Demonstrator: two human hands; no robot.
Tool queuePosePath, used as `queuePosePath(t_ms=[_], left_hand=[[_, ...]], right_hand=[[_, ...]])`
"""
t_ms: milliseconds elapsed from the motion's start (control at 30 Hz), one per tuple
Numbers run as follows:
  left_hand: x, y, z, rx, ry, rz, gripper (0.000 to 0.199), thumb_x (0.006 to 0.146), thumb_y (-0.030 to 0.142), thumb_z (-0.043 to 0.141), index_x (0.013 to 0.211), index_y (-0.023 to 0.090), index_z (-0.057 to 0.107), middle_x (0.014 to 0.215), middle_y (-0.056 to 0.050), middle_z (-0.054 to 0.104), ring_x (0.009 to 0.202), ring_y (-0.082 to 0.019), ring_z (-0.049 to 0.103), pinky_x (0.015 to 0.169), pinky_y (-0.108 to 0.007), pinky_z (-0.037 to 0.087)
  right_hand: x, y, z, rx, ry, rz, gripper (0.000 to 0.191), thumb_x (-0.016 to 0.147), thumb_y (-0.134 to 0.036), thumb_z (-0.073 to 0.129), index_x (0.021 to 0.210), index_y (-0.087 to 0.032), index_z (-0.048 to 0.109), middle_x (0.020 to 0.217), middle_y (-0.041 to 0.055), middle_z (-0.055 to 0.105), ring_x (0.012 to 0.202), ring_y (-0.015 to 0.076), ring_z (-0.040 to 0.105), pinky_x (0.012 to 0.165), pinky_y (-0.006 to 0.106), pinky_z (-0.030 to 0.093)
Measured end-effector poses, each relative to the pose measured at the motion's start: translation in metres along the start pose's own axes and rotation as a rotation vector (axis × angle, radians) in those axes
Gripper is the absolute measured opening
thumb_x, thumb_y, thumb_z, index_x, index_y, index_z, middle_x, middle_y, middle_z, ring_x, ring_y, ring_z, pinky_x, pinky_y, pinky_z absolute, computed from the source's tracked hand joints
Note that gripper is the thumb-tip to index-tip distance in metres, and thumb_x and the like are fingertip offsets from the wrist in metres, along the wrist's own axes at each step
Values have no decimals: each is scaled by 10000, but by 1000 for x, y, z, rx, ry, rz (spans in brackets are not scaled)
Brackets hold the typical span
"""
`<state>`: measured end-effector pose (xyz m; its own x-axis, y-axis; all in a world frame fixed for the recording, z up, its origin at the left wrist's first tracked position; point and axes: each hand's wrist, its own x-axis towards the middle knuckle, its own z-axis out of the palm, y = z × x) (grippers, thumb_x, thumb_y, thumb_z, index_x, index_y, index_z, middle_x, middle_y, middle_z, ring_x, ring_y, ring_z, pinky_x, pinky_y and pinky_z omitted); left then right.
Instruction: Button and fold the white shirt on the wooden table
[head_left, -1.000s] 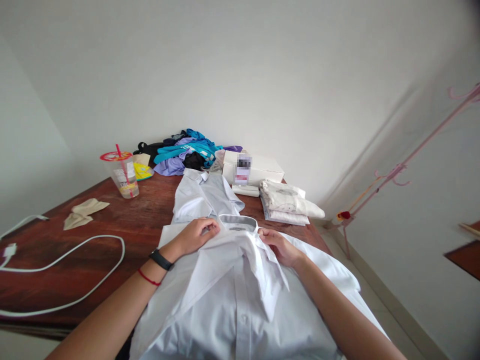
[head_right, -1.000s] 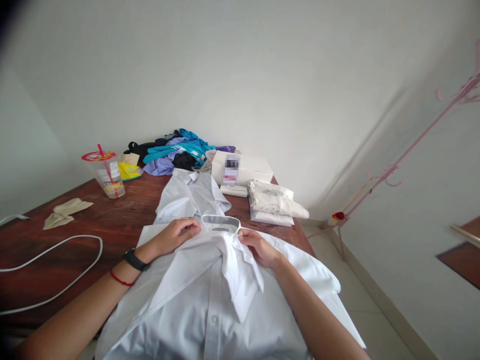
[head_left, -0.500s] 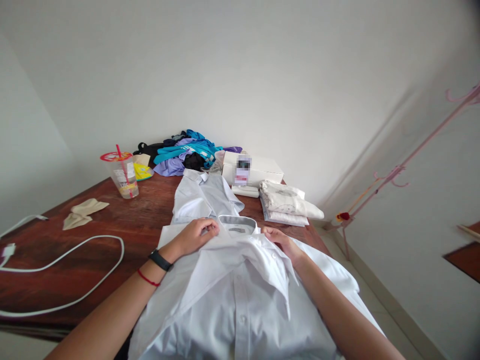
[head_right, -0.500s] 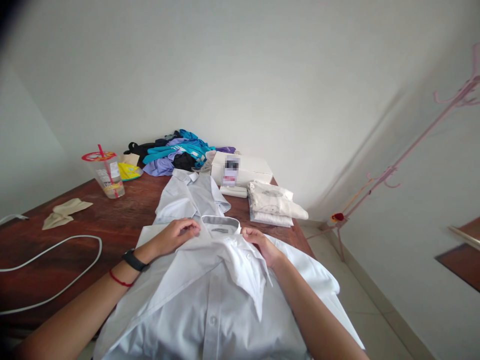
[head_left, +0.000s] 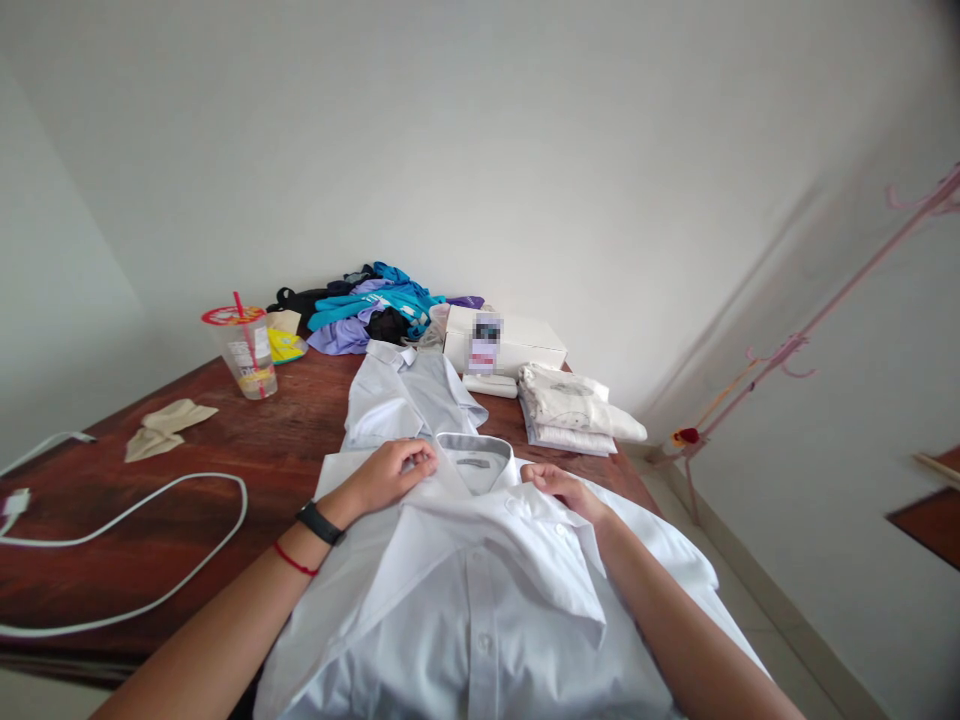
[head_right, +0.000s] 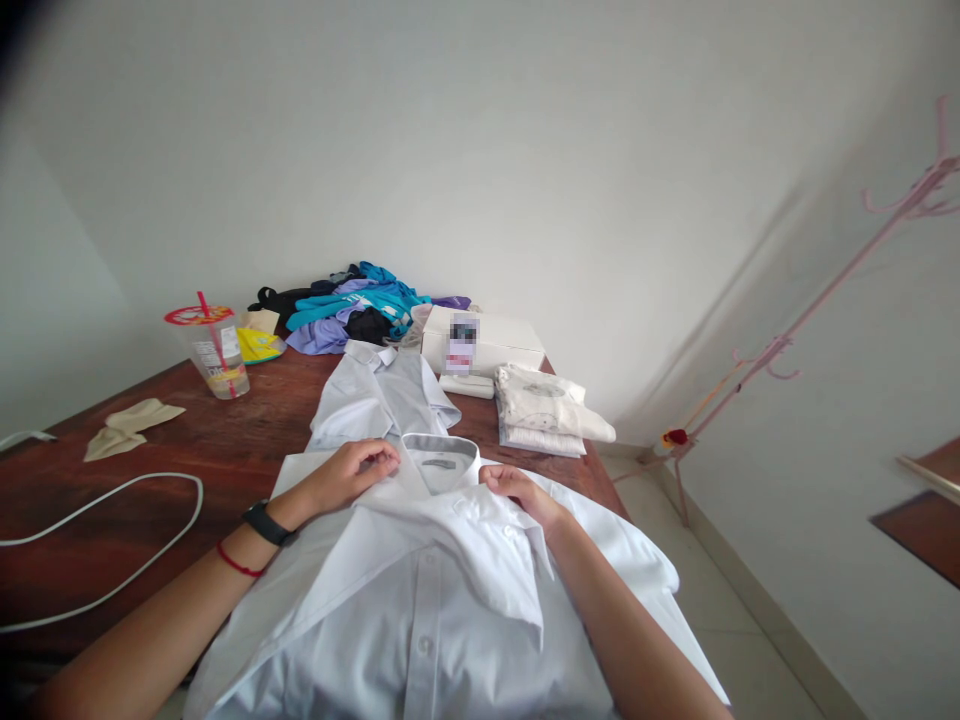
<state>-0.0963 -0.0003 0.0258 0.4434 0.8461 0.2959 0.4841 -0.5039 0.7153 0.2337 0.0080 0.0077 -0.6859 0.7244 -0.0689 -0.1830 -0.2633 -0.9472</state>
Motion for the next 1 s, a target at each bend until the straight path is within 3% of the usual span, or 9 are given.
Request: queuePosePath(t_ms=[400, 600, 700, 800, 867, 933, 1000], left_hand=[[-1, -6, 1, 0, 6, 8, 281, 982, 416, 542, 973, 190, 710, 914, -25, 702, 865, -184, 631, 786, -264, 455], [0, -13, 5, 4, 62, -31, 313, 976, 438, 538, 1155, 203, 640, 859, -11, 653, 800, -179, 637, 733, -266, 475], [2, -14, 1, 26, 144, -66, 321, 984, 450, 506, 1177, 213, 604, 892, -24, 669, 829, -195, 653, 724, -278, 491], [-5, -1, -10, 92, 294, -107, 291, 986, 457, 496, 1129, 220, 584, 948, -36, 681, 893, -212, 663, 734, -288, 507], [-22, 19, -16, 165, 329, -91, 238, 987, 442, 502, 1047, 225, 578, 976, -36, 684, 923, -213, 662, 760, -289, 512], [-48, 42, -18, 250, 239, -45, 199, 1002, 410, 496, 961, 232, 577, 954, -21, 678, 915, -202, 656, 811, -294, 506], [-80, 61, -12, 293, 41, -1, 215, 1020, 386, 484, 899, 238, 581, 932, -12, 662, 885, -185, 653, 801, -278, 506]], right_hand=[[-2, 1, -1, -18, -31, 23, 435, 768, -498, 805, 678, -166, 538, 586, -50, 427, 515, 84, 340, 513, 241, 215], [-1, 1, -1, -6, -23, 32, 421, 766, -479, 802, 676, -167, 534, 585, -53, 420, 515, 83, 331, 512, 239, 213], [0, 1, -1, -7, 0, 40, 411, 759, -465, 808, 677, -167, 537, 581, -54, 421, 510, 80, 317, 504, 240, 202], [1, 2, -1, -8, 43, 47, 415, 753, -451, 813, 661, -175, 518, 570, -64, 398, 504, 77, 290, 495, 242, 186], [1, 4, 0, -13, 78, 59, 400, 752, -425, 816, 662, -177, 515, 581, -63, 404, 512, 78, 300, 497, 241, 194], [2, 5, 3, -26, 104, 81, 366, 756, -394, 818, 678, -172, 538, 603, -56, 434, 530, 82, 335, 510, 237, 222], [2, 6, 7, -63, 112, 106, 323, 770, -377, 818, 715, -162, 583, 635, -45, 481, 555, 88, 382, 537, 237, 262]])
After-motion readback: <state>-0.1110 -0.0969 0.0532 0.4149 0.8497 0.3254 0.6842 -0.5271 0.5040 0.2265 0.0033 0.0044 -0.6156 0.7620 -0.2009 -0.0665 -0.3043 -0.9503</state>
